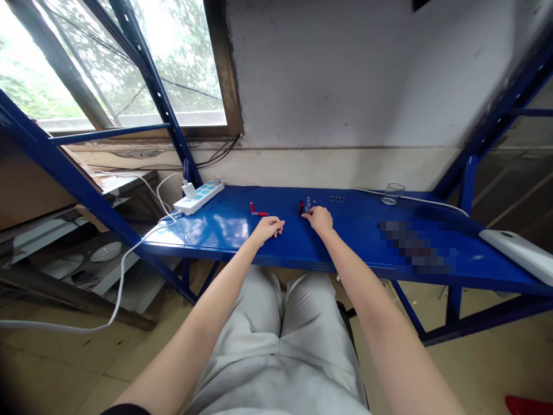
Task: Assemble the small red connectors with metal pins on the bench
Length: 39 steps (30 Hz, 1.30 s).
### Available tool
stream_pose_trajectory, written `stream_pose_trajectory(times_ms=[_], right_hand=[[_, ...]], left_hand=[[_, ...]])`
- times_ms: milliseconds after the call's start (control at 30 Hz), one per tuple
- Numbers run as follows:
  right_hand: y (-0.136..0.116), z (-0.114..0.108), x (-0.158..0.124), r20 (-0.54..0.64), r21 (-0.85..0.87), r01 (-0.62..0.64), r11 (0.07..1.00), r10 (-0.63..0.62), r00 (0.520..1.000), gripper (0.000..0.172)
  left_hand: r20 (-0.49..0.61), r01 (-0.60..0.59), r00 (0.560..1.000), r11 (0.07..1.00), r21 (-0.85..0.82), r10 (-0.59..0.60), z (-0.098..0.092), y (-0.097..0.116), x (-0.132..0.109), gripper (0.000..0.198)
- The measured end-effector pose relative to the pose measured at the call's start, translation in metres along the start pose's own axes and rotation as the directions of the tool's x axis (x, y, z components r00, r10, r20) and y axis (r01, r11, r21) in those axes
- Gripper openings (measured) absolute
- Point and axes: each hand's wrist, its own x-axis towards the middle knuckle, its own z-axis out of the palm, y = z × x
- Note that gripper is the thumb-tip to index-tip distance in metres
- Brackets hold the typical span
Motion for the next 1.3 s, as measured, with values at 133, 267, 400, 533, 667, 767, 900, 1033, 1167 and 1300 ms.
stream_pose_trajectory(times_ms=[133, 267, 400, 533, 667, 767, 900, 1033, 1167, 1300], right_hand=[[0.000, 0.000, 0.002, 0.007, -0.005, 0.016, 1.000, -0.016, 1.000, 0.031], [0.000, -0.001, 0.003, 0.020, 0.001, 0.006, 1.000, -0.006, 1.000, 0.032], [0.000, -0.003, 0.003, 0.045, 0.010, 0.002, 1.000, -0.002, 0.999, 0.032], [0.000, -0.006, 0.005, 0.087, 0.014, -0.003, 1.000, 0.002, 0.996, 0.032], [0.000, -0.009, 0.004, 0.135, 0.002, -0.003, 1.000, 0.003, 0.991, 0.036], [0.001, -0.013, -0.003, 0.143, -0.039, 0.030, 0.999, -0.025, 0.989, 0.038], [-0.002, -0.025, -0.018, 0.125, -0.172, 0.084, 0.982, -0.062, 0.990, 0.028], [-0.012, -0.037, -0.035, 0.101, -0.218, 0.115, 0.969, -0.094, 0.990, 0.028], [-0.029, -0.037, -0.048, 0.026, -0.164, 0.182, 0.969, -0.181, 0.983, 0.032], [-0.051, -0.030, -0.054, -0.063, -0.068, 0.260, 0.963, -0.264, 0.962, 0.036]], left_hand=[[-0.004, 0.005, 1.000, 1.000, 0.002, -0.005, 0.000, 0.001, 0.000, 0.030], [-0.010, 0.013, 1.000, 1.000, 0.006, -0.013, 0.000, 0.001, 0.000, 0.030], [-0.001, 0.015, 1.000, 1.000, 0.011, -0.015, 0.000, 0.002, 0.000, 0.031], [-0.012, 0.007, 1.000, 0.999, 0.037, -0.006, 0.000, 0.001, 0.000, 0.031], [-0.230, -0.071, 0.966, 0.976, 0.206, 0.119, -0.001, 0.000, 0.001, 0.019], [-0.399, -0.028, 0.890, 0.899, 0.436, 0.221, -0.001, 0.000, 0.002, 0.007], [-0.409, 0.085, 0.879, 0.762, 0.642, 0.247, 0.003, 0.002, 0.000, 0.027], [-0.389, 0.222, 0.912, 0.634, 0.740, 0.134, 0.009, 0.004, 0.001, 0.045], [-0.398, 0.305, 0.916, 0.565, 0.767, 0.046, 0.012, 0.002, 0.003, 0.048], [-0.389, 0.304, 0.920, 0.550, 0.778, 0.042, 0.012, 0.002, 0.003, 0.044]])
